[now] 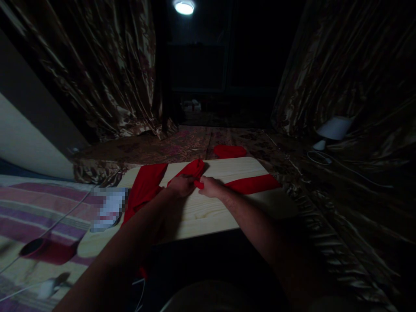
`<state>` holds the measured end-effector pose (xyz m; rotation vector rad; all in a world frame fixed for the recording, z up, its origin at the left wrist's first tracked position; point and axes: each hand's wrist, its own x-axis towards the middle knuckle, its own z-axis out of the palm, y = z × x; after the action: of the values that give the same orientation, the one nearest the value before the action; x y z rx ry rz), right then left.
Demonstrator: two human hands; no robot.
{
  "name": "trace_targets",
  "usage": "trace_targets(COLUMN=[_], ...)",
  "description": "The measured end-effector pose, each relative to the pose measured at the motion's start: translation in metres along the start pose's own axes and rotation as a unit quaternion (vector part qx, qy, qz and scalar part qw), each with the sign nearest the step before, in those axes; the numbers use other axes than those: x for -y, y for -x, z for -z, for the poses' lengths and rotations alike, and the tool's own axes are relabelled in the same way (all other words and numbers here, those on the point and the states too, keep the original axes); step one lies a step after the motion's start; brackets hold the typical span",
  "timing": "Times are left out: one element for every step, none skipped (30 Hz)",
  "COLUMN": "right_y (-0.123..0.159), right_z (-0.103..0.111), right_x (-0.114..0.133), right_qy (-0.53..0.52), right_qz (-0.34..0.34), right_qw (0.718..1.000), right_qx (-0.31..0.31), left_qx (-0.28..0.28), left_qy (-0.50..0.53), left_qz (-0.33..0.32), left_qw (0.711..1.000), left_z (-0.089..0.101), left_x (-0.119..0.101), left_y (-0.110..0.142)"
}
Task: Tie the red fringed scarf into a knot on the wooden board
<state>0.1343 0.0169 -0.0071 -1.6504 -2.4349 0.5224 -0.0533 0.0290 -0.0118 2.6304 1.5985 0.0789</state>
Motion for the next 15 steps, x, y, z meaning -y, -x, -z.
trace_targets(right_y=[0.004, 0.008, 0.013, 0.018, 0.023, 0.027, 0.032, 0.037, 0.042, 0.047, 0.053, 0.059, 0.066, 0.074, 0.082], right_z=[0.002, 0.004, 0.007, 0.010, 0.015, 0.020, 0.026, 0.033, 0.041, 0.050, 0.059, 0.069, 0.078, 0.088, 0.098], right_x=[-0.007, -0.014, -0.023, -0.033, -0.045, -0.057, -0.070, -0.083, -0.097, -0.111, -0.125, -0.138, -0.151, -0.163, -0.174], right_qy=[0.012, 0.023, 0.035, 0.049, 0.064, 0.079, 0.090, 0.098, 0.100, 0.100, 0.096, 0.094, 0.098, 0.107, 0.113], right_qz=[-0.004, 0.003, 0.012, 0.022, 0.034, 0.048, 0.053, 0.051, 0.031, -0.001, -0.038, -0.083, -0.130, -0.158, -0.175], right_qw=[1.000, 1.000, 0.999, 0.998, 0.997, 0.995, 0.994, 0.994, 0.994, 0.995, 0.994, 0.991, 0.984, 0.978, 0.974], right_qx=[-0.005, -0.007, -0.012, -0.019, -0.027, -0.032, -0.038, -0.029, -0.012, 0.004, 0.023, 0.048, 0.076, 0.087, 0.090], left_qx=[-0.009, -0.018, -0.022, -0.023, -0.023, -0.022, -0.020, -0.017, -0.015, -0.012, -0.008, -0.004, 0.000, 0.003, 0.004], left_qy=[-0.007, -0.010, -0.011, -0.012, -0.013, -0.012, -0.010, -0.008, -0.004, 0.000, 0.004, 0.008, 0.012, 0.016, 0.020], left_qz=[0.005, 0.012, 0.024, 0.039, 0.055, 0.069, 0.080, 0.086, 0.089, 0.092, 0.095, 0.098, 0.101, 0.103, 0.102], left_qw=[1.000, 1.000, 0.999, 0.999, 0.998, 0.997, 0.997, 0.996, 0.996, 0.996, 0.995, 0.995, 0.995, 0.995, 0.995], left_z=[-0.001, -0.002, -0.002, -0.003, -0.003, -0.003, -0.003, -0.003, -0.003, -0.003, -0.002, -0.002, -0.001, -0.001, -0.001], left_x=[-0.001, -0.002, -0.004, -0.005, -0.007, -0.009, -0.010, -0.011, -0.012, -0.013, -0.014, -0.014, -0.014, -0.013, -0.013], left_y=[0.001, 0.003, 0.004, 0.005, 0.006, 0.007, 0.007, 0.006, 0.006, 0.005, 0.005, 0.004, 0.004, 0.003, 0.003])
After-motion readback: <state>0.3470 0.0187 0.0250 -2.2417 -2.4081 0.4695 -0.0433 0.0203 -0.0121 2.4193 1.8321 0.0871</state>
